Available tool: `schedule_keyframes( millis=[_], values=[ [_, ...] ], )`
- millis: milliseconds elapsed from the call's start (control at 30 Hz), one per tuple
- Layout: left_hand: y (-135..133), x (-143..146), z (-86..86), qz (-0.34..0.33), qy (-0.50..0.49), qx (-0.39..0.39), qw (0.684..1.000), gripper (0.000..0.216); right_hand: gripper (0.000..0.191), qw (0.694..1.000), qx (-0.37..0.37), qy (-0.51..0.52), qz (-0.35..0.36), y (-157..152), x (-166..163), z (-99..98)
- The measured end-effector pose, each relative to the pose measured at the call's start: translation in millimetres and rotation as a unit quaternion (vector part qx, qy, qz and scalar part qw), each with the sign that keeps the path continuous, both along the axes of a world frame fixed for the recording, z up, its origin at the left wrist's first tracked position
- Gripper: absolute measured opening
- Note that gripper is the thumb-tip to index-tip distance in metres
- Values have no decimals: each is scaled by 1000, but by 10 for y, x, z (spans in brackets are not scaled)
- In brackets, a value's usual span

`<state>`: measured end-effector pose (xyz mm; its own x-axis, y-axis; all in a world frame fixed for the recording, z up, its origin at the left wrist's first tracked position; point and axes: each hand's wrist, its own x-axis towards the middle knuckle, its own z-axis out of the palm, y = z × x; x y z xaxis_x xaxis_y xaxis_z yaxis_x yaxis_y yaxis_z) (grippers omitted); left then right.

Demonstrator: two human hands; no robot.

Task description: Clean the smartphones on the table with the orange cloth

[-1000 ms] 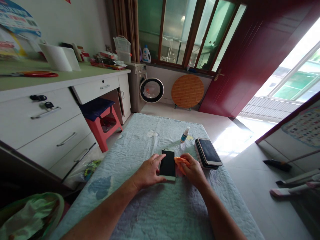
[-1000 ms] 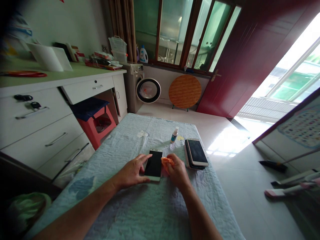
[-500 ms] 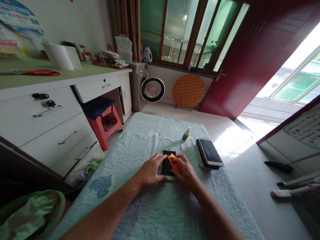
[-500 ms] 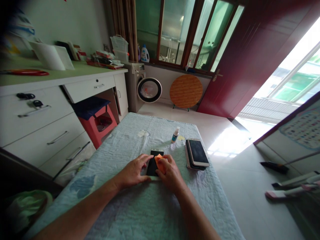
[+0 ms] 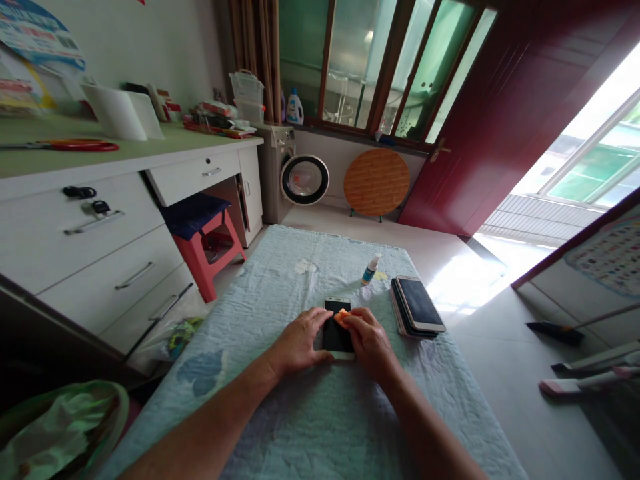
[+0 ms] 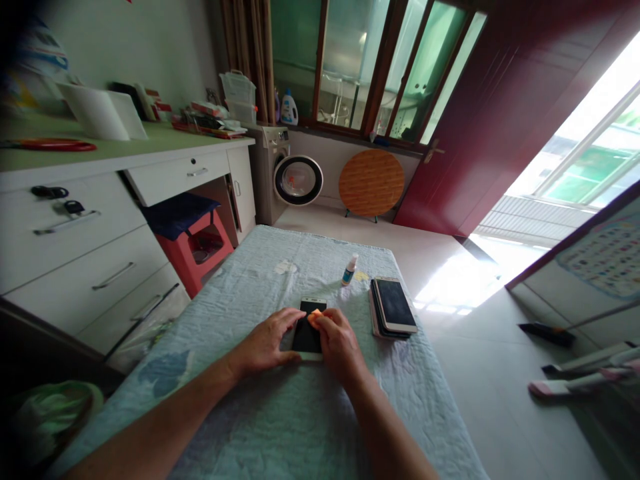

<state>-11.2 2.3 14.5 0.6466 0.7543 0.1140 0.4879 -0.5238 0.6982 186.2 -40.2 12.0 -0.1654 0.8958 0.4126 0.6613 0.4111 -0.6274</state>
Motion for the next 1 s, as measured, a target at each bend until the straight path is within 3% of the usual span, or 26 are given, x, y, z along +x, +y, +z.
schedule_keyframes(
  millis=[300,400,567,667,900,1000],
  values=[
    [4,-11,-6,-8,-16,4,1000,77,24,995,20,93,-23,-8,-48,-7],
    [0,-6,4,-8,-10,2,1000,79,24,994,-12,108,-21,1,-36,-28],
    [-9,5,27,4,2,-7,1000,80,20,998,-37,39,-20,5,1,-72],
    [-10,-1,19,1,-6,-8,1000,80,33,998,-32,15,-47,1,17,-102],
    [13,-20,-25,-11,0,8,1000,84,28,993,72,-10,-88,-4,14,-36],
    [3,-10,4,-10,6,4,1000,84,31,995,67,-44,-52,-21,-4,10]
  ],
)
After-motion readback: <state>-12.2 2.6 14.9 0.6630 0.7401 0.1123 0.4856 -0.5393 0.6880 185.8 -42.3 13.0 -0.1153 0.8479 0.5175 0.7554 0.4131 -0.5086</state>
